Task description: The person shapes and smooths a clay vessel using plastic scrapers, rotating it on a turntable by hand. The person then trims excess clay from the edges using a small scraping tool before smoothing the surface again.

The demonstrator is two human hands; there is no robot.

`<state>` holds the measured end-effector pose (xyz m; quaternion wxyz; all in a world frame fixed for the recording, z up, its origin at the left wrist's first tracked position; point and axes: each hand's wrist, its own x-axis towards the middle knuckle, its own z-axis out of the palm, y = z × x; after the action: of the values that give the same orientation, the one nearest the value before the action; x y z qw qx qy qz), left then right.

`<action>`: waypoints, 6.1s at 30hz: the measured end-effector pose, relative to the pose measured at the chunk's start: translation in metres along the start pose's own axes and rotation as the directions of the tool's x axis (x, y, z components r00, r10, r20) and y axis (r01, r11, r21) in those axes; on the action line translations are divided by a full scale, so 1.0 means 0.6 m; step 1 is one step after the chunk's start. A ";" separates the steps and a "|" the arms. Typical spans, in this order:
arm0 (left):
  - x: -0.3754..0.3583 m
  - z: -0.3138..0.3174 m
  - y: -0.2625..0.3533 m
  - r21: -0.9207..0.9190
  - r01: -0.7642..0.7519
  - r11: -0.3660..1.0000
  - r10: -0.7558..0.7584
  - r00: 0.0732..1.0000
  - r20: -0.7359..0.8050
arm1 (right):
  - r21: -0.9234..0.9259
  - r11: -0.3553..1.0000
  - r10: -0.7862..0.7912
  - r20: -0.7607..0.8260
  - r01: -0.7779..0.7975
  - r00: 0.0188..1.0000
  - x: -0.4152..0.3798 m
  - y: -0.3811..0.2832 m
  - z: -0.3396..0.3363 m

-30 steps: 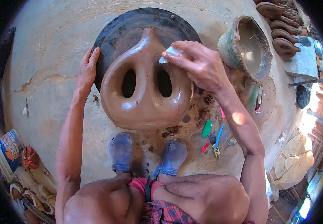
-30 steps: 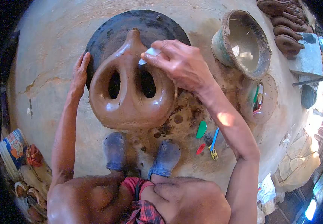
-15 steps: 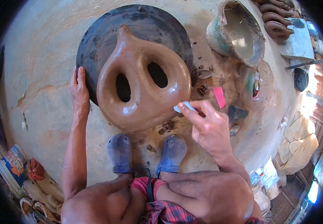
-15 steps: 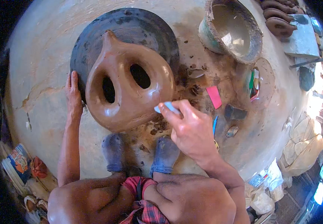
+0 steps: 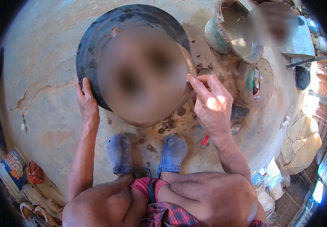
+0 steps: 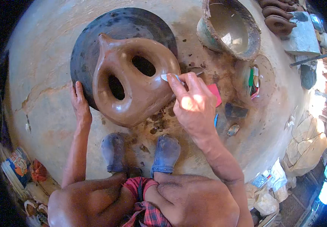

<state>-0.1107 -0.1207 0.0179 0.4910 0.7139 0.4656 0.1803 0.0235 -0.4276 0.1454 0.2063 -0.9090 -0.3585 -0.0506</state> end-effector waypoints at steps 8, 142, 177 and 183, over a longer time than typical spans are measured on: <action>-0.018 0.011 -0.046 -0.207 0.033 0.978 -0.027 0.999 0.033 | -0.086 0.996 0.039 0.116 -0.029 0.993 -0.021 -0.048 -0.034; -0.041 -0.047 -0.048 -0.311 0.441 0.842 -0.230 0.815 0.532 | 0.640 0.762 0.501 -0.487 -0.098 0.715 -0.185 -0.055 0.162; -0.058 -0.035 -0.053 -0.375 0.444 0.814 -0.207 0.825 0.527 | 0.203 0.966 -0.077 -0.371 0.162 0.925 -0.220 -0.038 0.134; -0.051 -0.035 -0.065 -0.379 0.449 0.809 -0.227 0.834 0.503 | 0.484 0.866 0.446 -0.625 -0.130 0.641 -0.067 0.077 0.127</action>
<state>-0.1601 -0.1321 -0.0005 0.7686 0.4927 0.4067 0.0336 0.0207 -0.4520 0.0505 0.5139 -0.7999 -0.0979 -0.2942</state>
